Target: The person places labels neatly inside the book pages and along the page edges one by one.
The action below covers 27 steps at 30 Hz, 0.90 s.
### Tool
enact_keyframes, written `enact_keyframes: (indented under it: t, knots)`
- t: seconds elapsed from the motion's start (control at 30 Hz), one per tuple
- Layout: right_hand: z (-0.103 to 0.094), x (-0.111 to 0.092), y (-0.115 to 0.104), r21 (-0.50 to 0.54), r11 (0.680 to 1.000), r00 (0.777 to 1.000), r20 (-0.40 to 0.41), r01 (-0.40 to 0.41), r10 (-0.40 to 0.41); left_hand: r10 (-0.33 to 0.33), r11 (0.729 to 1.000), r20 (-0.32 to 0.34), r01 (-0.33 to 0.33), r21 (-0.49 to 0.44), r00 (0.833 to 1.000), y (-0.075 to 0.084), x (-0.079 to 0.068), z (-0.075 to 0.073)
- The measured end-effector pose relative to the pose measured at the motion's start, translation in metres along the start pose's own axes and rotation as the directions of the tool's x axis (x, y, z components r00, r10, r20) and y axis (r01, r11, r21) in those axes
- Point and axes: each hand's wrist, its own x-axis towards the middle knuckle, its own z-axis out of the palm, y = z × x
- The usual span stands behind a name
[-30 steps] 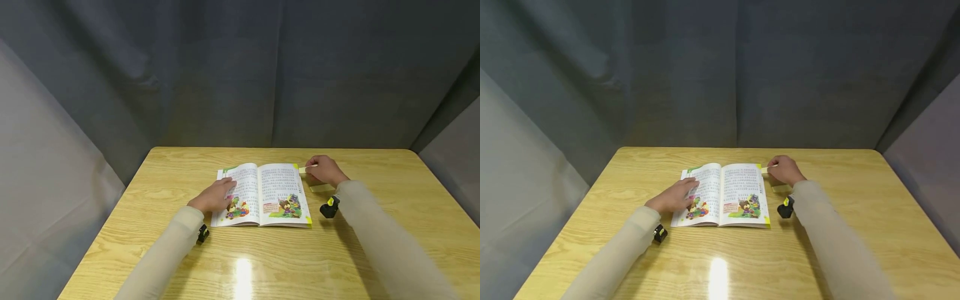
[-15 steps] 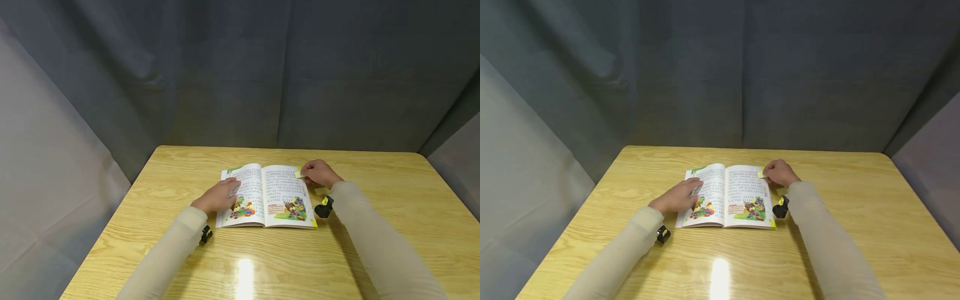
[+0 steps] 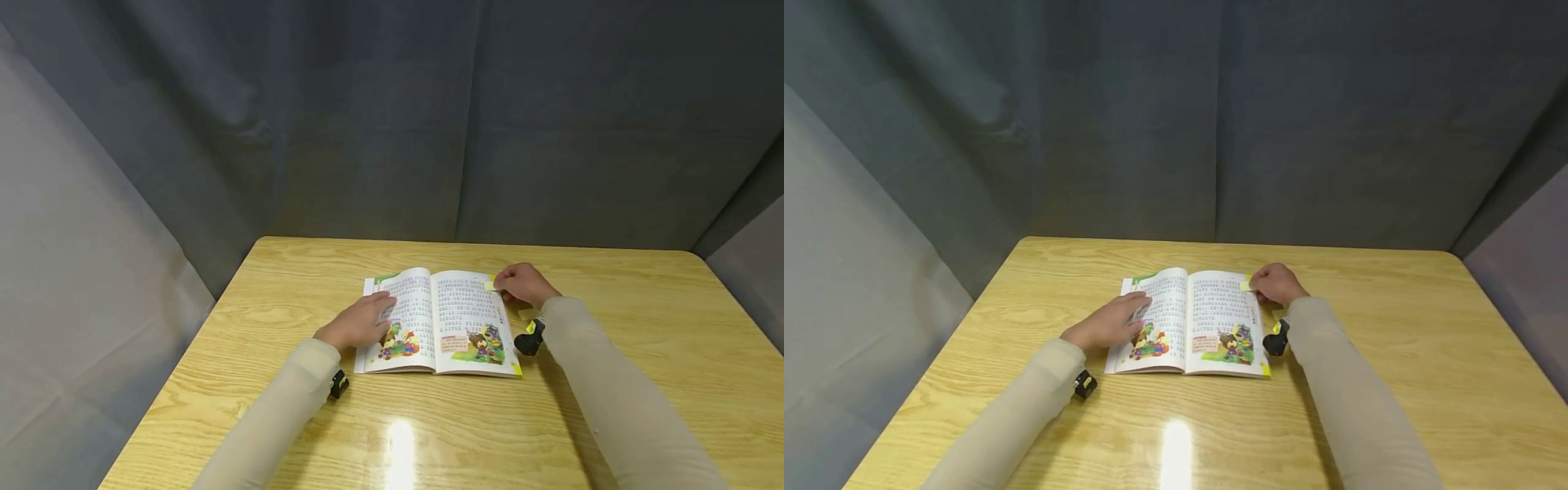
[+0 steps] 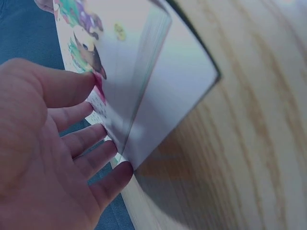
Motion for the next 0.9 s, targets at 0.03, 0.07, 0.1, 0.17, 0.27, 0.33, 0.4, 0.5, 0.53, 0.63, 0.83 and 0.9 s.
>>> enact_keyframes:
  t: [0.03, 0.07, 0.1, 0.17, 0.27, 0.33, 0.4, 0.5, 0.53, 0.63, 0.83, 0.9]
  knots:
    - [0.0005, -0.0003, 0.0006, -0.002, 1.000, 1.000, 0.001, 0.004, -0.004, -0.002, 1.000, 0.005, 0.002, 0.004, 1.000, -0.0001, -0.0003, 0.0004]
    - [0.0012, -0.0004, 0.0011, -0.005, 1.000, 1.000, -0.001, 0.006, -0.006, -0.002, 1.000, 0.008, 0.002, 0.006, 1.000, -0.0003, -0.0004, 0.0009]
    - [0.0019, -0.0005, 0.0013, -0.007, 1.000, 1.000, -0.003, 0.007, -0.007, -0.002, 1.000, 0.008, 0.002, 0.005, 1.000, -0.0004, -0.0008, 0.0013]
    - [0.0027, -0.0003, 0.0018, -0.012, 1.000, 1.000, -0.008, 0.006, -0.006, -0.001, 1.000, 0.011, 0.001, 0.007, 1.000, -0.0006, -0.0012, 0.0018]
    - [0.0039, 0.0001, 0.0020, -0.021, 1.000, 1.000, -0.017, -0.004, 0.004, 0.000, 1.000, 0.015, 0.000, -0.002, 1.000, -0.0003, -0.0019, 0.0025]
    - [0.0045, 0.0001, 0.0020, -0.026, 1.000, 1.000, -0.020, -0.007, 0.007, 0.003, 1.000, 0.020, -0.003, -0.005, 1.000, -0.0005, -0.0023, 0.0028]
    - [0.0053, -0.0002, 0.0018, -0.029, 1.000, 1.000, -0.023, -0.012, 0.011, 0.008, 1.000, 0.021, -0.008, -0.006, 1.000, -0.0009, -0.0027, 0.0035]
    - [0.0060, -0.0005, 0.0016, -0.034, 0.999, 1.000, -0.024, -0.019, 0.018, 0.015, 1.000, 0.019, -0.015, -0.004, 1.000, -0.0017, -0.0034, 0.0045]
    - [0.0061, -0.0006, 0.0014, -0.035, 0.999, 1.000, -0.024, -0.021, 0.020, 0.015, 1.000, 0.021, -0.015, -0.003, 1.000, -0.0019, -0.0038, 0.0047]
    - [0.0064, -0.0011, 0.0007, -0.044, 0.999, 0.999, -0.025, -0.026, 0.025, 0.015, 1.000, 0.026, -0.015, -0.007, 1.000, -0.0019, -0.0054, 0.0048]
    - [0.0065, -0.0011, 0.0003, -0.053, 0.998, 0.999, -0.019, -0.033, 0.032, 0.005, 1.000, 0.035, -0.005, -0.004, 0.999, -0.0013, -0.0079, 0.0048]
    - [0.0064, -0.0008, 0.0004, -0.051, 0.998, 0.999, -0.016, -0.033, 0.032, 0.000, 1.000, 0.033, 0.000, 0.003, 0.999, -0.0014, -0.0081, 0.0053]
